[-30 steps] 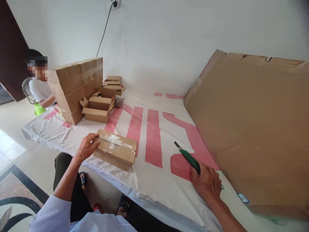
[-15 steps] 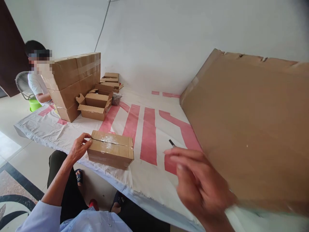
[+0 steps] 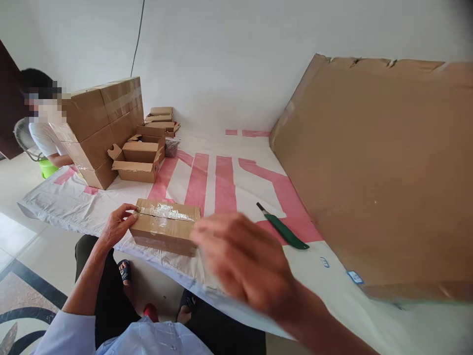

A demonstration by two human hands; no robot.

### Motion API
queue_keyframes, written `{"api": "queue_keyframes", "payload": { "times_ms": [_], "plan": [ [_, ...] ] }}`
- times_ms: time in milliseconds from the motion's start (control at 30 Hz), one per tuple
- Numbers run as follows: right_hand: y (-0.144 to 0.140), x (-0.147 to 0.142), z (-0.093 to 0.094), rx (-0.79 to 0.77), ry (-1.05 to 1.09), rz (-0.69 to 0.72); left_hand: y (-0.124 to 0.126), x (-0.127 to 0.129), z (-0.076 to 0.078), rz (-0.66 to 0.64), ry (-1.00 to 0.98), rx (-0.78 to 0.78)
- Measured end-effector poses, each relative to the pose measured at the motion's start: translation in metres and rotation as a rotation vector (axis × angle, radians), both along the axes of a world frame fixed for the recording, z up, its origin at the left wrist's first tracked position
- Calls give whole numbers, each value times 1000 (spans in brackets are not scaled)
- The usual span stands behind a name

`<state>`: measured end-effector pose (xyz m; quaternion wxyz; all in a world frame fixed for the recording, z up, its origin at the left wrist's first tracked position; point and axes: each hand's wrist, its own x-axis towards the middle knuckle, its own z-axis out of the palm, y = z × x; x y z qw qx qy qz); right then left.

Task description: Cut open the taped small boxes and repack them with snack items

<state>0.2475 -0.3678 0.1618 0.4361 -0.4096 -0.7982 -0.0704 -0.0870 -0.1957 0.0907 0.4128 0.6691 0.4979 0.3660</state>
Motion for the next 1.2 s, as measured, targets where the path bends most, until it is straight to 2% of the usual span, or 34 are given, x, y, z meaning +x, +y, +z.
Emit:
{"api": "queue_keyframes", "payload": {
  "times_ms": [67,133,233,300,400,500,600,833,933,1000,1100,1200],
  "plan": [
    [41,25,-20,-75,56,-158,2,-2,-1,-28,-3,-16],
    [63,43,-48,-279,148,-250,3,-1,-2,-39,-8,-18],
    [61,42,-85,-620,325,-159,3,3,-1,-48,13,3],
    [54,24,-102,-718,401,-73,1,7,4,-55,64,14],
    [55,-6,-119,-712,455,-81,-2,11,16,-61,206,48],
    [66,-19,-129,-650,450,-140,-6,12,28,-74,359,105],
    [72,-18,-136,-605,394,-157,-8,12,34,-77,456,148],
    [66,-7,-147,-583,301,-159,-8,15,41,-95,550,175],
    [69,22,-156,-559,283,-189,-9,16,43,-83,523,159],
    [72,54,-165,-519,235,-287,-10,16,43,-87,474,133],
    [75,110,-177,-482,97,-550,-12,18,40,-68,382,112],
    [72,154,-188,-640,-59,-904,-16,21,37,-23,297,117]
  ]
}}
